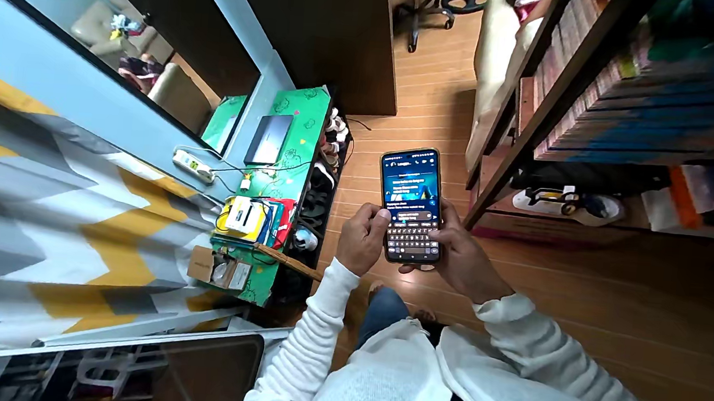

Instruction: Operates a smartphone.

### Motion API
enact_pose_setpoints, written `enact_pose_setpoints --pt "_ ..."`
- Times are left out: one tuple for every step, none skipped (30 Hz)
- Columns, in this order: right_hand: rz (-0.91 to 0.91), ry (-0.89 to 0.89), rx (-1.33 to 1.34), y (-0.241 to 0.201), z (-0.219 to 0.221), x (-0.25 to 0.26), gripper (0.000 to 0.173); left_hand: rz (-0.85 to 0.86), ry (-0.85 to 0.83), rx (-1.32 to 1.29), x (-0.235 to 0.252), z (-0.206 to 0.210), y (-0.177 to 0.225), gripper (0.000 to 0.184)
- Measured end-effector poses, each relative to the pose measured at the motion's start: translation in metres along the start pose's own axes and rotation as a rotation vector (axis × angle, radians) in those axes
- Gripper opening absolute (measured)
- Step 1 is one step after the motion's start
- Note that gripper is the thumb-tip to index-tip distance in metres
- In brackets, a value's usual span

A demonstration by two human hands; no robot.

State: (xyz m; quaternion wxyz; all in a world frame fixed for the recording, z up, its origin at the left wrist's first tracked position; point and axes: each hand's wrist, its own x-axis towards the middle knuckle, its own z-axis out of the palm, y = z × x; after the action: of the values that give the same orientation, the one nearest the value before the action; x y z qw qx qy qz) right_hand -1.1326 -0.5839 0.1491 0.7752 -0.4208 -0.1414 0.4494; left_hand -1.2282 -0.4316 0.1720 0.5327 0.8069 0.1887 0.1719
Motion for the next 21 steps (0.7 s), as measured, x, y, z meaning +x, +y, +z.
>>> enact_pose_setpoints --pt "0.0 -0.01 0.009 0.0 -0.001 0.0 0.058 0.008 -0.003 -0.004 0.0 0.0 0.0 0.03" --pt "0.001 -0.018 0.015 -0.001 -0.002 -0.001 0.062 0.016 -0.005 -0.008 0.0 0.0 0.0 0.031" --pt "0.005 -0.027 0.018 -0.001 -0.002 -0.001 0.064 0.022 -0.004 -0.012 0.0 0.0 0.0 0.032" --pt "0.009 -0.031 0.025 -0.002 -0.002 -0.002 0.065 0.027 -0.003 -0.014 -0.001 0.0 0.001 0.032" --pt "0.011 -0.034 0.031 -0.003 -0.002 -0.002 0.067 0.032 -0.003 -0.016 -0.001 0.0 0.001 0.032" --pt "0.013 -0.039 0.032 -0.003 -0.002 -0.003 0.069 0.036 -0.004 -0.02 -0.001 0.0 0.001 0.031" --pt "0.013 -0.044 0.03 -0.003 -0.002 -0.004 0.071 0.037 -0.006 -0.024 -0.002 0.0 0.001 0.03" --pt "0.013 -0.047 0.023 -0.004 -0.002 -0.004 0.072 0.036 -0.007 -0.028 -0.002 0.0 0.0 0.03" --pt "0.015 -0.049 0.017 -0.004 -0.002 -0.005 0.073 0.033 -0.008 -0.029 -0.003 0.0 0.0 0.03" --pt "0.018 -0.05 0.015 -0.004 -0.001 -0.005 0.074 0.03 -0.007 -0.029 -0.004 -0.001 0.0 0.03" --pt "0.022 -0.049 0.014 -0.005 -0.001 -0.005 0.074 0.031 -0.004 -0.028 -0.004 0.0 0.0 0.03" --pt "0.023 -0.049 0.015 -0.005 -0.001 -0.006 0.074 0.035 -0.001 -0.028 -0.005 0.0 0.0 0.03" --pt "0.024 -0.05 0.013 -0.005 -0.001 -0.006 0.074 0.041 0.002 -0.029 -0.005 0.0 -0.001 0.03" --pt "0.025 -0.052 0.01 -0.005 0.0 -0.007 0.074 0.049 0.003 -0.03 -0.006 0.0 -0.001 0.03" --pt "0.025 -0.053 0.007 -0.006 0.0 -0.008 0.074 0.052 0.003 -0.031 -0.006 0.0 -0.001 0.03" --pt "0.026 -0.051 0.004 -0.006 0.0 -0.008 0.074 0.051 0.001 -0.029 -0.007 0.0 0.0 0.029" --pt "0.026 -0.049 -0.001 -0.006 0.0 -0.009 0.074 0.044 -0.001 -0.023 -0.007 0.001 0.002 0.028" --pt "0.026 -0.045 -0.001 -0.007 0.0 -0.009 0.074 0.03 -0.001 -0.018 -0.008 0.001 0.005 0.025" --pt "0.024 -0.042 -0.001 -0.007 0.001 -0.01 0.074 0.009 -0.004 -0.013 -0.008 0.002 0.008 0.021" --pt "0.022 -0.044 -0.002 -0.007 0.001 -0.01 0.074 -0.011 -0.009 -0.008 -0.009 0.002 0.01 0.02" --pt "0.02 -0.044 -0.006 -0.007 0.001 -0.011 0.073 -0.023 -0.015 -0.002 -0.009 0.003 0.011 0.021"
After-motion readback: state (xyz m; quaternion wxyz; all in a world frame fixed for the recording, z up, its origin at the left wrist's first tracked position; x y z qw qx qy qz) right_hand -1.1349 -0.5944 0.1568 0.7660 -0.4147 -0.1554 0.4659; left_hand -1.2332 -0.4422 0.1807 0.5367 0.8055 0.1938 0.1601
